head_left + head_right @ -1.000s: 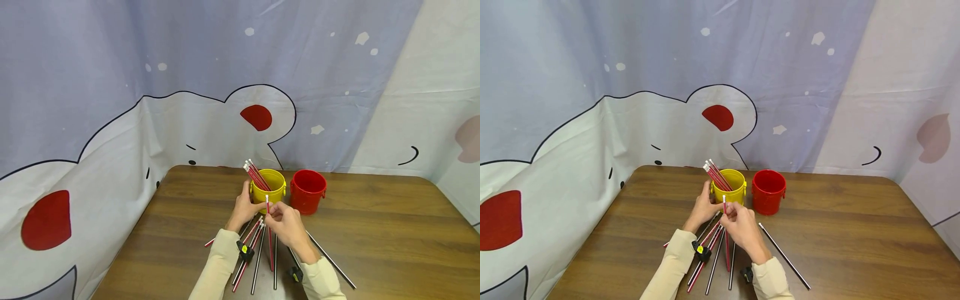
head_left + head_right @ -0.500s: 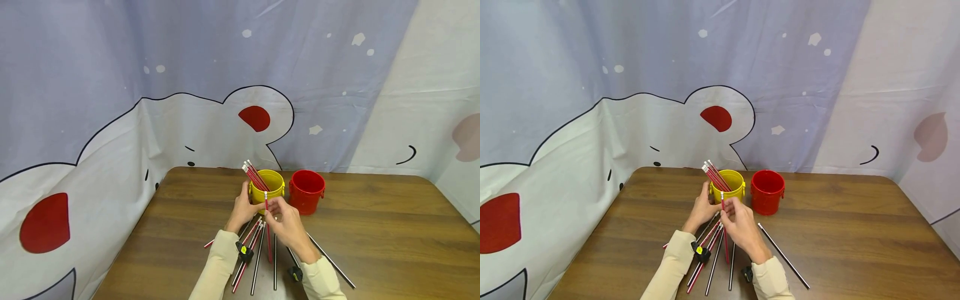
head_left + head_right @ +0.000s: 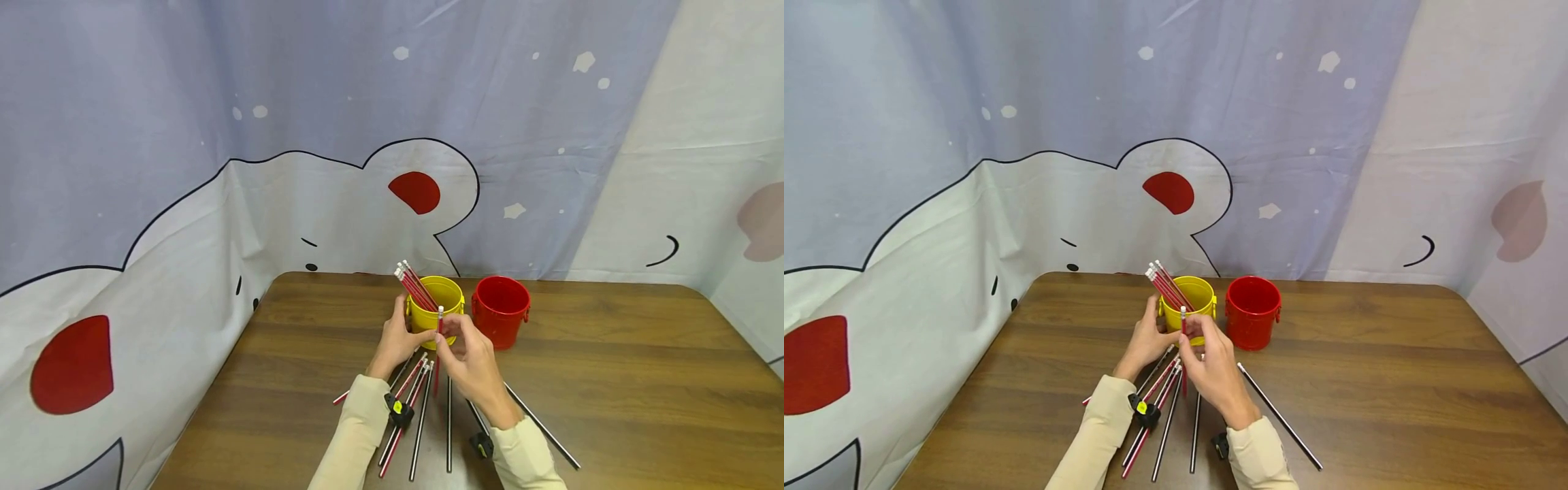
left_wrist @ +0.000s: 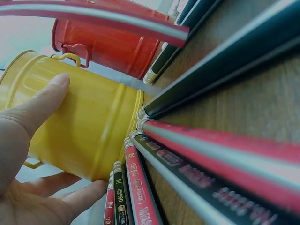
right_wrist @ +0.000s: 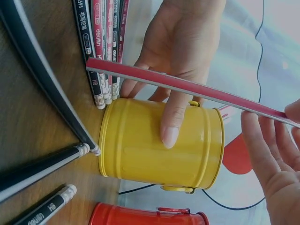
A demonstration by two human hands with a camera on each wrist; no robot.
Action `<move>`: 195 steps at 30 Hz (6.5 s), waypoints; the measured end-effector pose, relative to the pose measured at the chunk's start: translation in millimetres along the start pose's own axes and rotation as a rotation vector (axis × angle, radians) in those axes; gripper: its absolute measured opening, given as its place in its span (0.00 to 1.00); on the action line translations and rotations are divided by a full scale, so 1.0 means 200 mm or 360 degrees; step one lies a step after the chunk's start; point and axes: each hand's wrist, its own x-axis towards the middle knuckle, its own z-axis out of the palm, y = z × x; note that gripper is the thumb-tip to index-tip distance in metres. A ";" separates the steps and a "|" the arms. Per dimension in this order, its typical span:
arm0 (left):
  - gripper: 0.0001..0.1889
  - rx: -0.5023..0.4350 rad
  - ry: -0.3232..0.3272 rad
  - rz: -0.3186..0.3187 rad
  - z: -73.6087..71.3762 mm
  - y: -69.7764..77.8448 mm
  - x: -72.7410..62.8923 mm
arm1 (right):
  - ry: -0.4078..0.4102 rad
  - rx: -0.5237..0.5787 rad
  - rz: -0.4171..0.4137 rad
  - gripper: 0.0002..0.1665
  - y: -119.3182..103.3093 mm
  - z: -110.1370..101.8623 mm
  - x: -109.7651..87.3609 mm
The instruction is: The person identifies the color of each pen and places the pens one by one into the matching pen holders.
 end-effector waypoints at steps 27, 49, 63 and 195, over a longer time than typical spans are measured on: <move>0.46 -0.0027 -0.0011 -0.0014 -0.01 -0.01 -0.01 | 0.0084 0.0024 -0.0111 0.17 -0.04 0.00 0.01; 0.47 0.0003 -0.0009 -0.0064 0.00 0.00 0.00 | 0.0197 -0.0021 -0.0135 0.15 -0.13 -0.08 0.26; 0.47 -0.0016 -0.0011 -0.0060 0.00 0.00 0.00 | 0.0286 -0.0125 -0.0229 0.13 0.02 -0.10 0.49; 0.47 -0.0032 0.0015 -0.0079 -0.01 0.02 -0.01 | -0.0848 -0.0780 0.1096 0.18 0.20 0.27 -0.14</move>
